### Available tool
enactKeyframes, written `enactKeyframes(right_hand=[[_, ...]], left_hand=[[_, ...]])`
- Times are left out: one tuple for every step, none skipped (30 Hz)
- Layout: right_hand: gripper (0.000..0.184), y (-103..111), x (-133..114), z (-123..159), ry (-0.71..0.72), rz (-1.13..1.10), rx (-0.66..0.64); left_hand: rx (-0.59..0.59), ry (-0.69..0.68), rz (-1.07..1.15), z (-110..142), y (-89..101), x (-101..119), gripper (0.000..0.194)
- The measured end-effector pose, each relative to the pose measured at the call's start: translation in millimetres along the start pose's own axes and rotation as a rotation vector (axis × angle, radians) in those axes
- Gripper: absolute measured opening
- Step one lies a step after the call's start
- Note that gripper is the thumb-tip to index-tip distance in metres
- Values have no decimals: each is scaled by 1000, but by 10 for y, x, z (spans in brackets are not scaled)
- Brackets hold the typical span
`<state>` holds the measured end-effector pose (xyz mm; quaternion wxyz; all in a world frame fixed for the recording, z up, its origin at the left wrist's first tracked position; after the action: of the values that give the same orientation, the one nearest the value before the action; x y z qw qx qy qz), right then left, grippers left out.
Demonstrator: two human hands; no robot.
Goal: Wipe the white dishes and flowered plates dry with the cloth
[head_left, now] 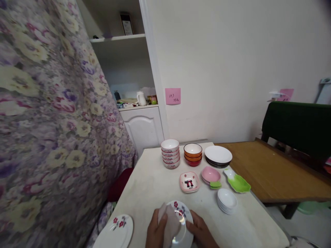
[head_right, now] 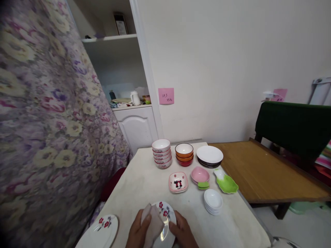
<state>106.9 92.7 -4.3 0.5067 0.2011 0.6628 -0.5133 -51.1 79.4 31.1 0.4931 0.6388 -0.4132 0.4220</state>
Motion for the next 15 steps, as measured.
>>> enactKeyframes(right_hand=[[45, -53, -29, 12, -7, -12, -54], [45, -99, -50, 21, -19, -15, -100], [45, -124, -65, 27, -31, -12, -123], [46, -130, -72, 28, -42, -3, -126], [47, -115, -74, 25, -46, 7, -106], [49, -84, -73, 20, -43, 11, -71], [50, -47, -65, 15, -37, 5, -32], [52, -13, -49, 11, -34, -10, 2], [52, 13, -28, 6, -34, -31, 25], [52, 29, -3, 1, -38, -55, 36], [51, 38, 22, -4, -44, -78, 40], [50, 43, 45, -10, -55, -92, 43], [49, 49, 63, -15, -65, -93, 50], [48, 57, 74, -21, -71, -80, 62], [47, 67, 79, -26, -73, -63, 78]], left_hand=[[-81, -44, -14, -54, -13, 58, 28], [-163, -86, -26, -97, -41, 103, 26], [-233, -116, -33, -126, -74, 132, 24], [-269, -129, -36, -143, -102, 139, 24], [-264, -128, -36, -152, -117, 130, 24], [-220, -114, -37, -153, -116, 104, 26], [-149, -85, -43, -141, -104, 62, 29], [-67, -50, -54, -116, -85, 10, 33], [3, -20, -71, -81, -71, -44, 36], [50, -9, -95, -46, -66, -88, 39], [68, -21, -127, -19, -71, -119, 41], [66, -47, -165, 0, -81, -145, 42], [50, -84, -205, 11, -92, -168, 44], [27, -122, -239, 15, -102, -193, 45], [12, -150, -262, 16, -101, -227, 46]])
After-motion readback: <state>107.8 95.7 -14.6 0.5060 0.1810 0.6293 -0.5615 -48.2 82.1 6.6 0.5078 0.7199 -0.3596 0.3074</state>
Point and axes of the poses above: each hand's wrist, its own z-axis away from the middle knuckle, its own y-axis out of the back of the hand, x = y × z, the point moved 8 cm from there along -z, towards the middle knuckle, and after that the axes turned 11 degrees about -y, right-handed, at the moved point
